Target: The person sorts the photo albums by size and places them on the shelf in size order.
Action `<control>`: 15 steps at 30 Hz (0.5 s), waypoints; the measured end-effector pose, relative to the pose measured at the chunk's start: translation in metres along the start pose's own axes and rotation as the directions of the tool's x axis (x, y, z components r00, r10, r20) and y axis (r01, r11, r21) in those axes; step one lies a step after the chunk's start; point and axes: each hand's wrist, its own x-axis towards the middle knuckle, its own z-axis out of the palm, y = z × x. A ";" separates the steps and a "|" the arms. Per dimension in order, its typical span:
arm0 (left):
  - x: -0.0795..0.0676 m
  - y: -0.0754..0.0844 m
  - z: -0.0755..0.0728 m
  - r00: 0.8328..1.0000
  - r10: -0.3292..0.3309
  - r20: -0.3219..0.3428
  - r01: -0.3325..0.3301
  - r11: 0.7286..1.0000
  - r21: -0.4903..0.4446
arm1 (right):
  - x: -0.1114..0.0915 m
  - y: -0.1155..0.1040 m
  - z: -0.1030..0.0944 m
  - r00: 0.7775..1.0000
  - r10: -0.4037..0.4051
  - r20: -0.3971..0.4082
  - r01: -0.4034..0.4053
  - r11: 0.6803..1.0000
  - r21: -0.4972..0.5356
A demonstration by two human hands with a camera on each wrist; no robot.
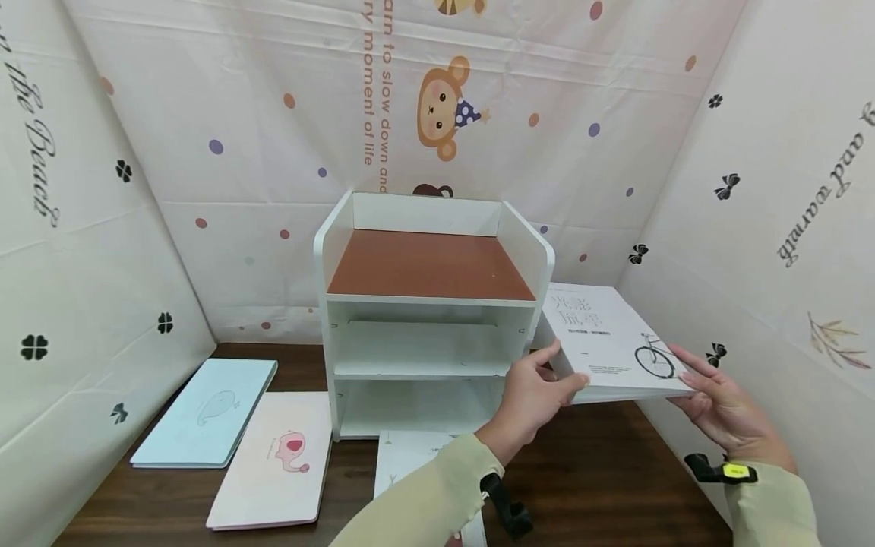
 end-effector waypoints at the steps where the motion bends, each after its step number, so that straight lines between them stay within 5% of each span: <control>1: 0.000 0.000 0.000 1.000 0.002 -0.002 -0.002 1.000 0.003 | 0.001 0.000 0.000 1.000 -0.001 -0.004 0.001 1.000 0.000; 15: 0.003 0.004 0.003 1.000 -0.004 -0.018 0.004 1.000 -0.019 | 0.005 -0.007 0.006 1.000 -0.013 -0.025 0.013 1.000 -0.020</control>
